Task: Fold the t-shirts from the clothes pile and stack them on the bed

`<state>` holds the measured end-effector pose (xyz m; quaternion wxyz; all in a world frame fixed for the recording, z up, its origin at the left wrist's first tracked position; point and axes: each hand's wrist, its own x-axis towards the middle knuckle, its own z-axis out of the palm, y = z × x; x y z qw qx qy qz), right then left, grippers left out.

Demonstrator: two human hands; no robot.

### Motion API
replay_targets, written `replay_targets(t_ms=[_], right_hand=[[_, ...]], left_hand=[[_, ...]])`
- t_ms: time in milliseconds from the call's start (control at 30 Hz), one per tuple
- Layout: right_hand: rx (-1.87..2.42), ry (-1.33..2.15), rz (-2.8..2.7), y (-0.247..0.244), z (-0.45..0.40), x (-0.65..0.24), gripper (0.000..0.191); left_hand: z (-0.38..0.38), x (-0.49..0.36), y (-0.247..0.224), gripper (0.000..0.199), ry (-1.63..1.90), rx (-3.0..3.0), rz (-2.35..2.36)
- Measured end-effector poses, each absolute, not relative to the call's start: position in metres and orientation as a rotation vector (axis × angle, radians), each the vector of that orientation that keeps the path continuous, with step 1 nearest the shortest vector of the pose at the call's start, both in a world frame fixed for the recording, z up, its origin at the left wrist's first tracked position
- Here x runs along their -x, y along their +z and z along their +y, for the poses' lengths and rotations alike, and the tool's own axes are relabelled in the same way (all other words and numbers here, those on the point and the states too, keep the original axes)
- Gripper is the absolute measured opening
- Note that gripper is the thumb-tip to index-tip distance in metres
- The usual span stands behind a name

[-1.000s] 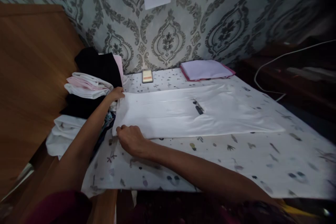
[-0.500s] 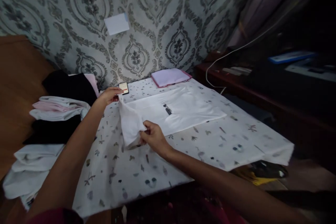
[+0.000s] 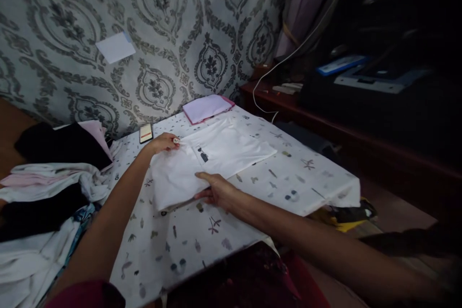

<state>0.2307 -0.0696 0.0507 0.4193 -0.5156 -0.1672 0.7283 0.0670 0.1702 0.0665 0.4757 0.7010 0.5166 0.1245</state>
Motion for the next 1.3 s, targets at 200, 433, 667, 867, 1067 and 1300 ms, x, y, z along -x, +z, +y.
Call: replay_targets(t_ms=[200, 433, 667, 867, 1067, 1300], right_hand=[[1.382, 1.713, -0.652, 0.056, -0.05, -0.229, 0.021], [1.461, 1.221, -1.257, 0.049, -0.049, -0.251, 0.026], [1.561, 1.314, -1.227, 0.041, -0.053, -0.262, 0.022], [1.589, 1.328, -1.243, 0.033, -0.052, -0.269, 0.019], [1.673, 1.246, -1.48, 0.038, -0.056, -0.286, 0.007], [1.757, 0.672, -1.717, 0.056, 0.027, -0.294, 0.022]], left_hand=[[0.176, -0.058, 0.073, 0.023, 0.491, -1.892, 1.249], [0.186, -0.069, 0.061, 0.03, 0.612, -1.982, 1.187], [0.195, -0.092, 0.039, 0.03, 0.516, -2.062, 1.186], [0.204, -0.096, 0.041, 0.031, 0.468, -2.122, 1.172], [0.206, -0.099, 0.039, 0.036, 0.362, -2.178, 1.164], [0.211, -0.081, 0.047, 0.034, 0.268, -2.202, 1.143]])
